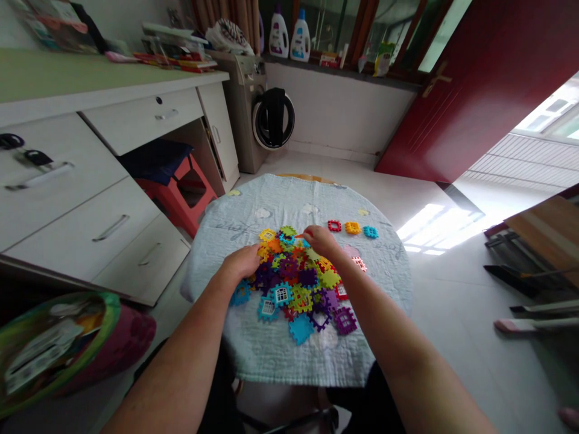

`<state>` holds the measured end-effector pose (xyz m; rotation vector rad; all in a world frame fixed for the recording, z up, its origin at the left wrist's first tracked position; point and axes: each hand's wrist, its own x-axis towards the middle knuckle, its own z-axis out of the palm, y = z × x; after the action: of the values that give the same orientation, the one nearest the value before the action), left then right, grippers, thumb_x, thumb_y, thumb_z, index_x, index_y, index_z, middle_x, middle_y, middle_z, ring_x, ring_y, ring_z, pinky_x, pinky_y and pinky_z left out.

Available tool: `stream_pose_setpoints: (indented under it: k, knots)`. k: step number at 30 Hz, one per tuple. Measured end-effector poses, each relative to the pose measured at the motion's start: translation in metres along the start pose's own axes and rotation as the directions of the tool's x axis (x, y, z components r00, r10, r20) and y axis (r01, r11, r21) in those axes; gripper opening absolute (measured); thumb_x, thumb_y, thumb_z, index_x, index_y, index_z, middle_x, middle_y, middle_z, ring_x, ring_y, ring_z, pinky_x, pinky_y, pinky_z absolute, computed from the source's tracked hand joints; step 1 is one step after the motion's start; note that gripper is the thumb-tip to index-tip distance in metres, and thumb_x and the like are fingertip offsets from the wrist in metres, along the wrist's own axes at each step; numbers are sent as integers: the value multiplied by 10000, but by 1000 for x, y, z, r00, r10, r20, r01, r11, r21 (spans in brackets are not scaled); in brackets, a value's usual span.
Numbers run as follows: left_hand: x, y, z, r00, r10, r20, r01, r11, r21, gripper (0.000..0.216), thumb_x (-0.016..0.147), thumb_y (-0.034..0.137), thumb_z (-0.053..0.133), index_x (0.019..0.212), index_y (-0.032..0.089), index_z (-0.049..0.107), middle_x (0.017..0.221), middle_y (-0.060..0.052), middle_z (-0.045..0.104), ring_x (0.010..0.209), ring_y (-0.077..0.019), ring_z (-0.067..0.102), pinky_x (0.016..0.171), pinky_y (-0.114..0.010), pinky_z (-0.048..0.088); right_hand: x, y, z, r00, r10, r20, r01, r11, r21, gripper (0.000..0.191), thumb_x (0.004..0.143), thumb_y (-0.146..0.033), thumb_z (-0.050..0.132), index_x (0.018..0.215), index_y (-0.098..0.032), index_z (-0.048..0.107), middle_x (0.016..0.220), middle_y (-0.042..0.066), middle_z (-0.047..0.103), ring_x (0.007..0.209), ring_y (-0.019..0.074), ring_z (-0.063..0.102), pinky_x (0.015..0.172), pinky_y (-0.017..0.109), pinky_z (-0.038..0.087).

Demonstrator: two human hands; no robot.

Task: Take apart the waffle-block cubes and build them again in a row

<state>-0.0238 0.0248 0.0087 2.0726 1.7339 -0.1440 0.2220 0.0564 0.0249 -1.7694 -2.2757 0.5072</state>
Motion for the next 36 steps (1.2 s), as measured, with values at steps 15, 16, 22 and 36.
stream_pose_setpoints:
  k: [15,16,22,36]
  knots:
    - [10,2,-3,999,28,14,-28,1000,-5,510,764,250,477,1266,215,553,1223,-65,663,1129,-213,609,946,-280,450,-96,134,-20,798,601,-41,-529,732,429,223,809,-169,511,1027,-155,557,614,-26,577,466,86,507,462,182,392]
    - [11,1,-3,999,30,16,-30,1000,-1,512,759,252,480,1264,216,554,1213,-62,668,1120,-212,613,942,-279,452,-97,138,-20,813,580,-37,-521,756,397,224,803,-156,509,1017,-154,573,612,-26,574,481,90,509,477,185,395]
    - [14,1,-1,998,35,46,-35,999,19,463,776,236,451,1219,194,579,1212,-67,668,1090,-206,626,929,-273,459,-102,159,-12,891,452,-44,-439,881,177,324,790,-159,561,1104,-161,641,750,5,630,621,111,555,631,223,441]
    - [20,-6,-2,996,53,78,-57,997,43,423,836,231,375,1201,148,571,1214,-90,658,1084,-182,626,898,-223,457,-103,153,-2,878,477,-27,-477,879,-10,493,745,-464,691,1130,-161,636,1021,95,643,894,185,609,788,265,457]
